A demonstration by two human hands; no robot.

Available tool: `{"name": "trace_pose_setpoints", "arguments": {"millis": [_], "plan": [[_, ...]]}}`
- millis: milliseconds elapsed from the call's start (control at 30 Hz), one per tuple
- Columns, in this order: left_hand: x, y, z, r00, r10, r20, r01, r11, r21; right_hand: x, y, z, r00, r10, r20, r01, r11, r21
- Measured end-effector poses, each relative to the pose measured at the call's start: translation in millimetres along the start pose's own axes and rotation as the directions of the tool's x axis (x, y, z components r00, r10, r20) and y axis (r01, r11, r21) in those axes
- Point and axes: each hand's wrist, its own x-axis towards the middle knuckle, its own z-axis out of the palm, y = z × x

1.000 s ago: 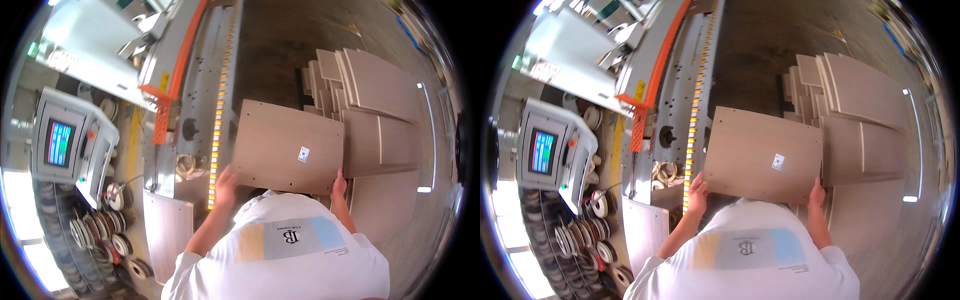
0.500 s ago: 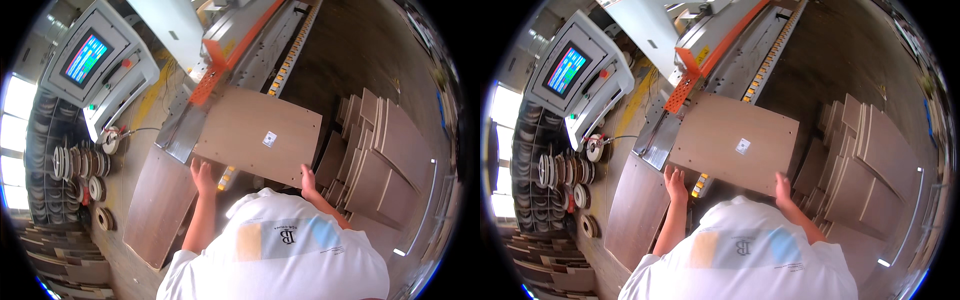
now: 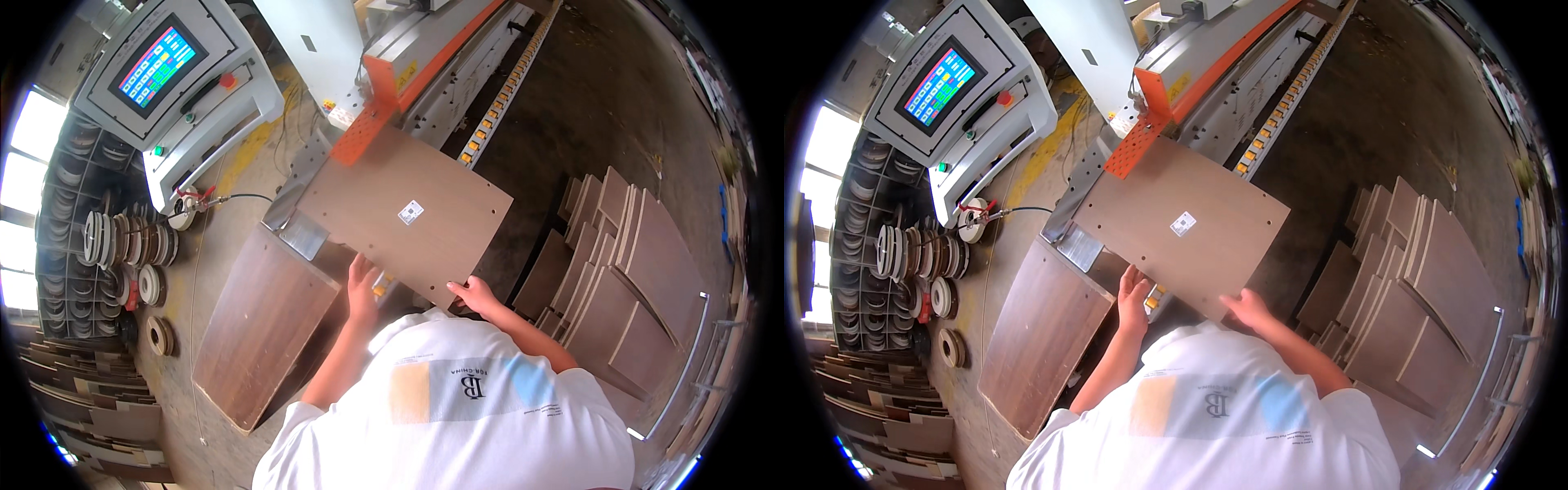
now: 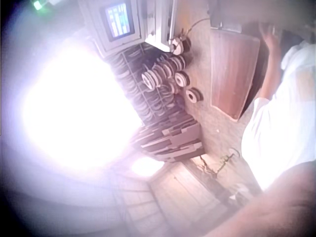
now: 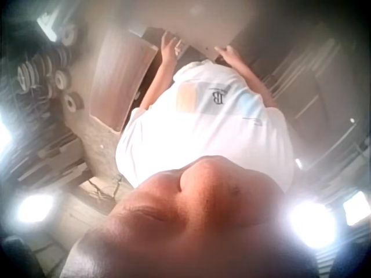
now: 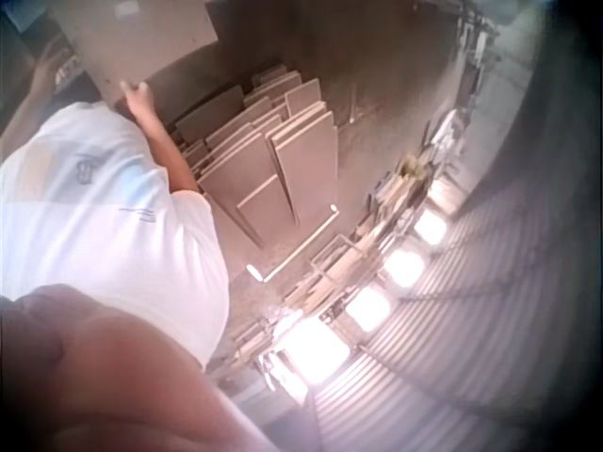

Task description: The person repeatedly picks up rectangular wooden panels from a stack on the floor and places them onto a conveyor belt feeding a processing machine. The person handles the panels by hand, moving them one by one from the pile to the machine's input area.

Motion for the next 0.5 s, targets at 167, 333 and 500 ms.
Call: {"name": "trace_pose_setpoints", "arguments": {"millis": [167, 333, 500], "plan": [[20, -8, 1, 0.999, -0.018, 0.048, 0.018, 1.0, -0.012, 15, -4, -12, 0.996, 0.021, -0.092, -0.013, 0.996, 0.084], [48, 2, 22, 0.987, -0.053, 0.15, 0.048, 0.998, 0.034, 20, -33, -34, 0.978, 0.026, -0.207, 0.016, 0.98, 0.198], [91, 35, 9, 0.995, 0.014, 0.098, -0.021, 0.998, 0.064, 36, -45, -56, 0.948, -0.014, -0.319, 0.099, 0.962, 0.253]]}}
